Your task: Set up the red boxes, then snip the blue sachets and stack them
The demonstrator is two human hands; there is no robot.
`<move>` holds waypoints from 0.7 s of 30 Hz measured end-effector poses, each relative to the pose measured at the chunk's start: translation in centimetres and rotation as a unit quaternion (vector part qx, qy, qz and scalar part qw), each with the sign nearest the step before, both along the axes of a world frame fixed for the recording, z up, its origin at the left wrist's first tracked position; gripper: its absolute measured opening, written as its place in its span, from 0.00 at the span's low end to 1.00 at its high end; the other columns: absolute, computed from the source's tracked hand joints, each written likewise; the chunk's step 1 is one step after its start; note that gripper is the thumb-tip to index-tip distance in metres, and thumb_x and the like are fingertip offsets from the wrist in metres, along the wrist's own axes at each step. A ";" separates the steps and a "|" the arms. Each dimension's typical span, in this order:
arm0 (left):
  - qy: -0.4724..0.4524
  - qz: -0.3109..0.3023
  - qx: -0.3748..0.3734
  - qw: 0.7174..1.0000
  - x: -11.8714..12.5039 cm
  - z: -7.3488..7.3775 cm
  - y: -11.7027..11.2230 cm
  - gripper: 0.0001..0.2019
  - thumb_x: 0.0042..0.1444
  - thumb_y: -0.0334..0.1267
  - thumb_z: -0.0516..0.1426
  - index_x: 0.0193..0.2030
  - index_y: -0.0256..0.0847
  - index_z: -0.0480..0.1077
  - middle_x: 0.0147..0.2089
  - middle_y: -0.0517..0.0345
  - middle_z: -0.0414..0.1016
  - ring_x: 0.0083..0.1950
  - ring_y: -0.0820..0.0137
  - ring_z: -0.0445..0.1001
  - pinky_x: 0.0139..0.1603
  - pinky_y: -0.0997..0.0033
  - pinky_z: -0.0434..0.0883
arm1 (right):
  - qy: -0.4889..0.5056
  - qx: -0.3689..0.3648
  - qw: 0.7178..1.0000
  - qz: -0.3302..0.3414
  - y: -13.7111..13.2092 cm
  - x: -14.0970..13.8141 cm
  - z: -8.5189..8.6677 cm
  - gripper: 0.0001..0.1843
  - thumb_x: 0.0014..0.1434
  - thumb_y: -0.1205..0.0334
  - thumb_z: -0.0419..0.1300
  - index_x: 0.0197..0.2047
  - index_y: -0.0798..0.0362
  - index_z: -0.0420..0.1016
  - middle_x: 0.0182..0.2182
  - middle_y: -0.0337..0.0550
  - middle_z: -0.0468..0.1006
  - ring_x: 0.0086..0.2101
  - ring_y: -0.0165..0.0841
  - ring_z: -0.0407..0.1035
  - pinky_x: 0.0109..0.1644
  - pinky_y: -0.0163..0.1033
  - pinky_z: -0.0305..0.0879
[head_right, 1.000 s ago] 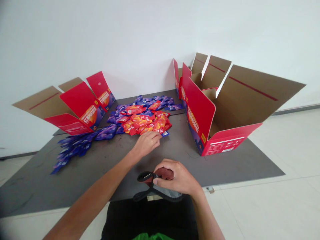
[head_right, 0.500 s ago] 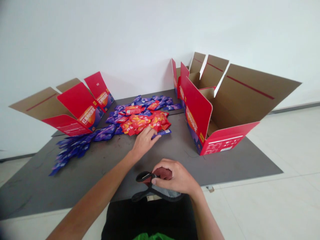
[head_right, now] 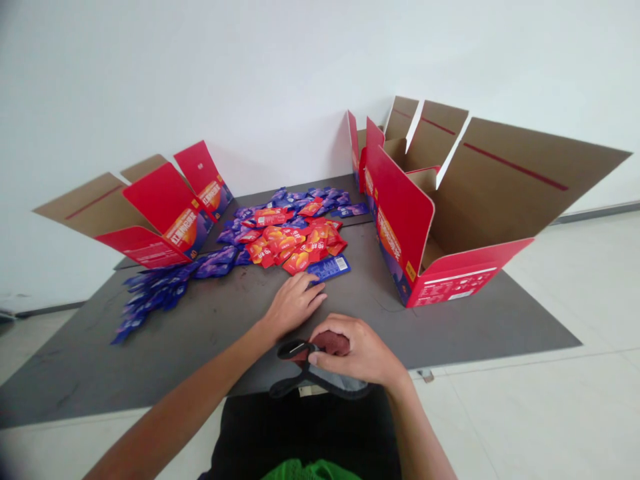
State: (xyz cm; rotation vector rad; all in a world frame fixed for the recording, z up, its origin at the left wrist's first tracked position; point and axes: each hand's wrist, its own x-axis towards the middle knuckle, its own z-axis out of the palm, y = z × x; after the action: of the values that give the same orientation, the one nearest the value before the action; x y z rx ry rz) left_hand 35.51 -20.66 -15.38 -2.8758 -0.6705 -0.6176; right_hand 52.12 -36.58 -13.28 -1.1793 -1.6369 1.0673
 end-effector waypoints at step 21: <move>-0.052 -0.050 -0.112 0.991 -5.9 -0.6 -6.5 0.22 0.69 0.44 0.59 0.65 0.37 0.70 0.66 0.41 0.73 0.67 0.54 0.72 0.66 0.52 0.74 | 0.101 -0.001 0.995 0.001 -0.4 0.1 0.2 0.12 0.62 0.53 0.69 0.44 0.50 0.79 0.41 0.42 0.78 0.40 0.34 0.76 0.44 0.37 0.73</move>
State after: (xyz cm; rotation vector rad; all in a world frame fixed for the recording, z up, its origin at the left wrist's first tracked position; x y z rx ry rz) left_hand 29.66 -27.16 -15.95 -3.1192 -0.6505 -0.7546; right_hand 52.19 -36.97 -13.06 -1.0356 -1.4815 1.1518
